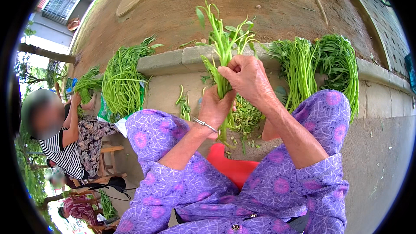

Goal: The person sits on a small stool and trims long green vegetables by hand, snapping off leaves and stems. The trimmed pieces are placed in a pile on the ground, while the cleaned stems are set aside in a separate pile.

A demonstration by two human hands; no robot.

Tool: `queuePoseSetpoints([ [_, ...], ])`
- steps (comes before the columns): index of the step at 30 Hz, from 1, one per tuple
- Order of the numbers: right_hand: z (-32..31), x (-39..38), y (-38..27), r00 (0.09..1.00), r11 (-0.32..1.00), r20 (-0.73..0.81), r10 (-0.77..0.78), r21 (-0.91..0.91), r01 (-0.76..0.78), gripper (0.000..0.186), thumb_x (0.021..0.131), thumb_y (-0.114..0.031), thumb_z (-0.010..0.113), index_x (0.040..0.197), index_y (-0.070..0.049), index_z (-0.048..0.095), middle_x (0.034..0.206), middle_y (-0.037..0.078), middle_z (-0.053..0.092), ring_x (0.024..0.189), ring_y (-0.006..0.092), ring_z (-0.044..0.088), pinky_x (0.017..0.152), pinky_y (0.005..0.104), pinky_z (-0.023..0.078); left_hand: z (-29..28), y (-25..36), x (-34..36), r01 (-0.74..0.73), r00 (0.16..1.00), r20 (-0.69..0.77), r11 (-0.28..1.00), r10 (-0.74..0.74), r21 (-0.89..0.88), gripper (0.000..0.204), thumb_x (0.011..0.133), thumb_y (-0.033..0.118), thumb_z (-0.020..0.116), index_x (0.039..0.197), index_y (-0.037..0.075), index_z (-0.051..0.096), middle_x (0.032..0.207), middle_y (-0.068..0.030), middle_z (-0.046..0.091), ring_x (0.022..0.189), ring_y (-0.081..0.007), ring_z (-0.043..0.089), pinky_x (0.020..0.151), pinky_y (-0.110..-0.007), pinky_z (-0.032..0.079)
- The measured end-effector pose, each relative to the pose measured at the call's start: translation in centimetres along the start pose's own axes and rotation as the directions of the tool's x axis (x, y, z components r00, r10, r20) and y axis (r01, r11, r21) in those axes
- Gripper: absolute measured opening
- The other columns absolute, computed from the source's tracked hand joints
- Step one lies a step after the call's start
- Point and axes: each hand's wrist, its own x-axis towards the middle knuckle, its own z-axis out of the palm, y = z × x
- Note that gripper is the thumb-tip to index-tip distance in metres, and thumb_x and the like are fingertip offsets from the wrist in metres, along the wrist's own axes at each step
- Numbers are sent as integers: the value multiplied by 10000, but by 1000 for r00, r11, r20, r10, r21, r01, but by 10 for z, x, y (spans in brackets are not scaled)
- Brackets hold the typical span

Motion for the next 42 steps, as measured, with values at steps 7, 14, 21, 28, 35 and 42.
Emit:
queuePoseSetpoints([
  [7,7,-1,5,999,999,-33,39,-18,-40,233,754,-181,690,731,44,634,603,124,610,550,172,585,559,332,475,8,-12,2,66,997,35,994,-63,-86,106,887,85,556,843,-11,566,649,-33,569,545,-106,552,486,-269,454],
  [14,13,-10,-6,992,972,-128,20,-228,-49,179,743,-162,670,739,16,655,675,154,653,639,284,654,618,370,506,14,-29,2,-65,998,-8,998,65,20,287,789,86,577,1061,7,530,922,-278,607,912,-465,565,751,-515,455],
  [21,15,-7,2,984,990,-115,138,27,-136,176,764,-138,660,745,36,642,626,115,644,542,185,631,527,317,494,15,-17,0,-41,996,-68,990,51,133,272,791,100,592,1037,9,525,901,-269,605,883,-462,570,750,-518,451],
  [28,10,-6,8,981,969,-26,193,162,-186,190,776,-129,640,731,54,615,601,77,614,500,107,593,469,268,468,16,-12,0,5,999,-40,990,0,141,258,791,101,583,1023,1,527,885,-268,610,881,-454,580,744,-506,461],
  [35,16,-7,5,994,997,-82,67,52,-63,166,732,-126,621,732,40,615,616,85,614,543,131,589,528,290,475,14,-19,7,123,990,99,971,-104,-207,182,791,86,555,934,-25,558,681,-152,611,586,-247,634,543,-365,494],
  [42,21,-11,-3,997,995,-66,28,98,-22,180,736,-84,587,873,29,617,688,61,625,563,98,571,537,267,478,11,-10,3,348,929,277,829,-243,-438,90,848,96,603,850,6,603,654,-78,617,553,-164,621,486,-276,499],
])
